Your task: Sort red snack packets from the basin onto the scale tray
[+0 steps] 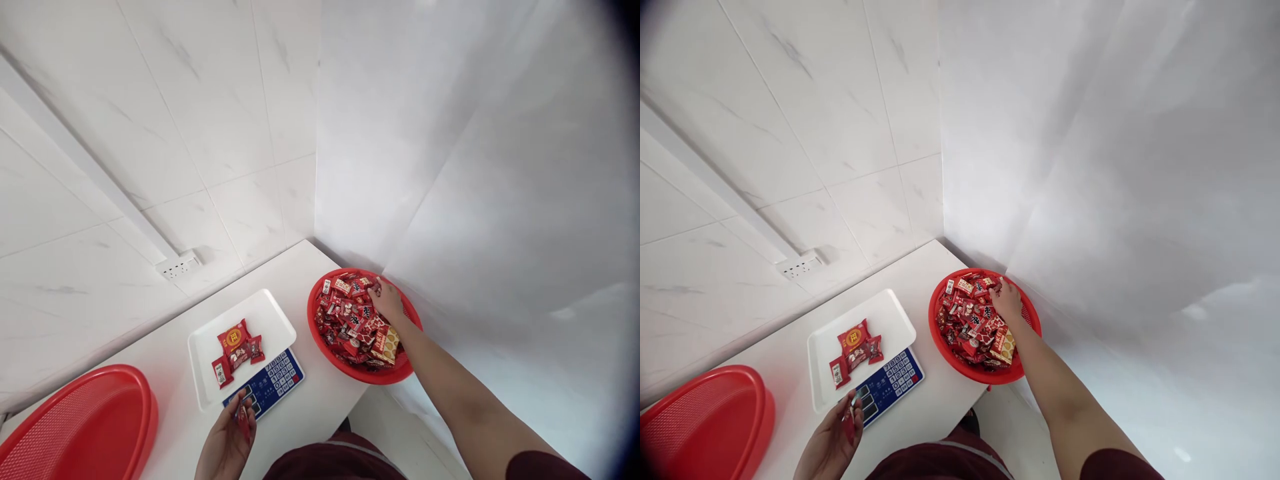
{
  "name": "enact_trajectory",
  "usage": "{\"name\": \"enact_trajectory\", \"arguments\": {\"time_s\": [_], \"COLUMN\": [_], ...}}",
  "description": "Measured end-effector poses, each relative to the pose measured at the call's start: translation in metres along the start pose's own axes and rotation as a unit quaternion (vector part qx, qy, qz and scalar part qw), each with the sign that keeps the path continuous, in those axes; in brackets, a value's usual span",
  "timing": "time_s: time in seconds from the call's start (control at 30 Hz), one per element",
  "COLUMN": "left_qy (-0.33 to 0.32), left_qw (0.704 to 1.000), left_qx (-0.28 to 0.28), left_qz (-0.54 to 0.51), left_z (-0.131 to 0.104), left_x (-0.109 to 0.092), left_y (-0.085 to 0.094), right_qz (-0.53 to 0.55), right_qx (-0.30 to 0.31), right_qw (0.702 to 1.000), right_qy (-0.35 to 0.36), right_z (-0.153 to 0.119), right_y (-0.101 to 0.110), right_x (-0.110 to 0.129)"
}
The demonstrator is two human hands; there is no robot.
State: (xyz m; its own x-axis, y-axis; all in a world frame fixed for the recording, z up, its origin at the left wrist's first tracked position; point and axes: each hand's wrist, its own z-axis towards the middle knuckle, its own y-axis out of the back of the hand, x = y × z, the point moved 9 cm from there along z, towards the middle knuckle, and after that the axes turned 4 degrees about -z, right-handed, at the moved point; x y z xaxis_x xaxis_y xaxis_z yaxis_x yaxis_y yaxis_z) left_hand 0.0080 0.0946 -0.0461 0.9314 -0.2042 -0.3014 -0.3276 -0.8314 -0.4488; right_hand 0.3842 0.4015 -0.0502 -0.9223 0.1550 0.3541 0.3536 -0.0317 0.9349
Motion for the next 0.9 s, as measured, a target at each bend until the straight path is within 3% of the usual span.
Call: {"name": "enact_trajectory", "arguments": {"time_s": [0.23,0.53,0.67,0.9], "left_qy": [-0.009,-0.008,0.000,-0.009], "left_qw": [1.000,0.999,1.000,0.999], "left_qx": [-0.014,-0.034,-0.018,0.002], "left_qz": [-0.009,-0.017,0.003,0.040], "left_z": [0.002,0.003,0.004,0.000], "left_x": [0.007,0.028,0.029,0.001], "left_y": [-0.009,-0.025,-0.030,-0.023], "right_qz": [0.055,0.081,0.101,0.093], "right_qx": [-0.018,0.092,0.110,0.111], "right_qw": [0.996,0.992,0.986,0.973], "right_qy": [-0.068,0.027,0.079,0.182], "right_z": [0.006,0.026,0.001,-0.080], "right_y": [-0.021,-0.022,-0.021,-0.017], "right_x": [-0.035,-0.022,0.006,0.060]}}
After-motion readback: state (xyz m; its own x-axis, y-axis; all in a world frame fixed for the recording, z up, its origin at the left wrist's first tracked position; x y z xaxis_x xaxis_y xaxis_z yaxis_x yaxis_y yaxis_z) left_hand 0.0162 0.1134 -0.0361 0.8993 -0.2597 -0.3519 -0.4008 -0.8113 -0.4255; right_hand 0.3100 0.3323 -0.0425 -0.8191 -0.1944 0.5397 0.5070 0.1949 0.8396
